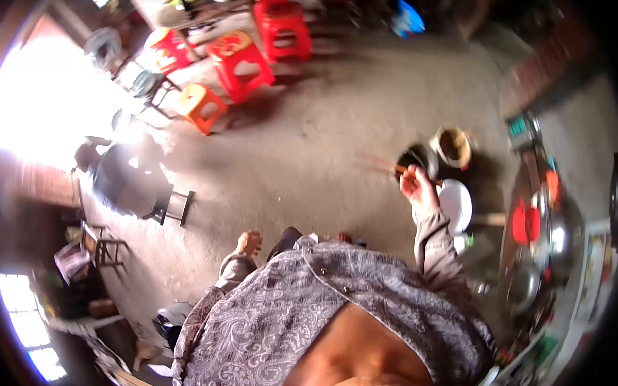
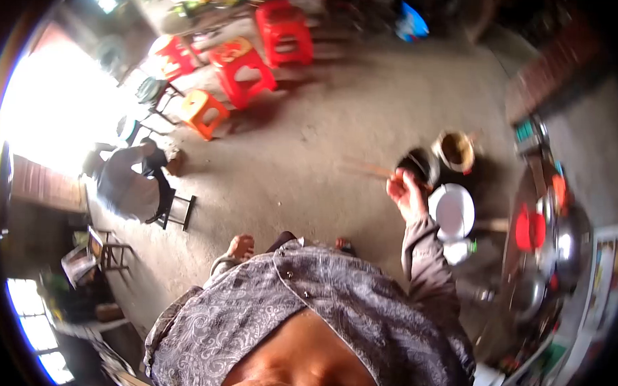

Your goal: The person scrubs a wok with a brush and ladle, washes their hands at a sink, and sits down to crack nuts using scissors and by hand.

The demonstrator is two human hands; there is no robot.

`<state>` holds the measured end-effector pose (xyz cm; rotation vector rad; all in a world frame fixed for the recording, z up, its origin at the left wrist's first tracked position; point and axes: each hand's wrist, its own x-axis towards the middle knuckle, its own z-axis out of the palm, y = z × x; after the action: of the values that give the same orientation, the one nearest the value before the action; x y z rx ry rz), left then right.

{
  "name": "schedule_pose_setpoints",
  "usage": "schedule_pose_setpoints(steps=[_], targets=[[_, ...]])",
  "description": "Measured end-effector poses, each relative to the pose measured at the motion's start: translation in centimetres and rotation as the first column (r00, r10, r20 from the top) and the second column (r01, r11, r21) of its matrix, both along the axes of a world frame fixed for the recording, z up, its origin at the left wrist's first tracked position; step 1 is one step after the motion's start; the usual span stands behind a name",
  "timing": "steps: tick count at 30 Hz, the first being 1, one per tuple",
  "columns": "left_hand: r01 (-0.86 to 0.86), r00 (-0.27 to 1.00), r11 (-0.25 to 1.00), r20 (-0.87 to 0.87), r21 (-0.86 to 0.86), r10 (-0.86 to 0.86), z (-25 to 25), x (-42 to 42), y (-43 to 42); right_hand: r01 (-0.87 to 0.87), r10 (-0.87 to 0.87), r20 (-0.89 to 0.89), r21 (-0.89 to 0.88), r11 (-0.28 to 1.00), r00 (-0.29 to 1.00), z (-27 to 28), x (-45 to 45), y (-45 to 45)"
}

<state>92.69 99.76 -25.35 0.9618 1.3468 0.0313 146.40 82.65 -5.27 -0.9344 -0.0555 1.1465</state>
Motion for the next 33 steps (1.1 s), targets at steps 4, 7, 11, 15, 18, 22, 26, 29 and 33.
schedule_pose_setpoints(steps=[4,7,11,15,18,22,26,29,33], targets=[[-0.031,0.971,0.999,-0.237,0.028,0.037,0.9,-1.4,-0.1,-0.179,0.227,0.226,-0.217,0.96,0.947,-2.7,2.0,10.5],[-0.06,0.928,0.998,-0.367,0.006,0.058,0.7,-3.2,3.0,-0.247,0.36,0.418,-0.301,0.921,0.834,-3.4,2.8,19.9],[-0.213,0.9,0.976,-0.379,0.048,0.215,-0.9,-5.2,11.3,-0.095,0.404,0.727,-0.427,0.899,0.555,-4.0,3.2,34.4],[-0.297,0.849,0.948,-0.422,0.115,0.317,2.8,-4.4,21.4,0.132,0.471,0.876,-0.457,0.88,-0.106,-10.4,7.5,47.2],[-0.532,0.839,0.847,-0.142,-0.01,0.525,-1.0,-6.4,28.6,0.103,0.724,0.685,-0.717,0.69,-0.086,-8.4,7.6,55.8],[-0.681,0.732,0.732,0.015,-0.03,0.681,0.6,-7.2,36.3,-0.016,0.782,0.618,-0.785,0.619,-0.077,-4.2,5.2,68.4],[-0.75,0.661,0.661,0.006,-0.015,0.75,1.7,-7.3,40.5,-0.269,0.742,0.617,-0.785,0.558,-0.264,-4.2,4.0,83.5],[-0.791,0.607,0.608,-0.036,0.058,0.794,1.0,-7.2,41.2,-0.279,0.656,0.54,-0.839,0.467,-0.527,-4.6,2.8,96.5],[-0.923,0.375,0.384,-0.165,0.025,0.912,-6.9,-8.0,38.3,-0.227,0.489,0.5,-0.828,0.513,-0.715,-3.8,0.0,114.0]])
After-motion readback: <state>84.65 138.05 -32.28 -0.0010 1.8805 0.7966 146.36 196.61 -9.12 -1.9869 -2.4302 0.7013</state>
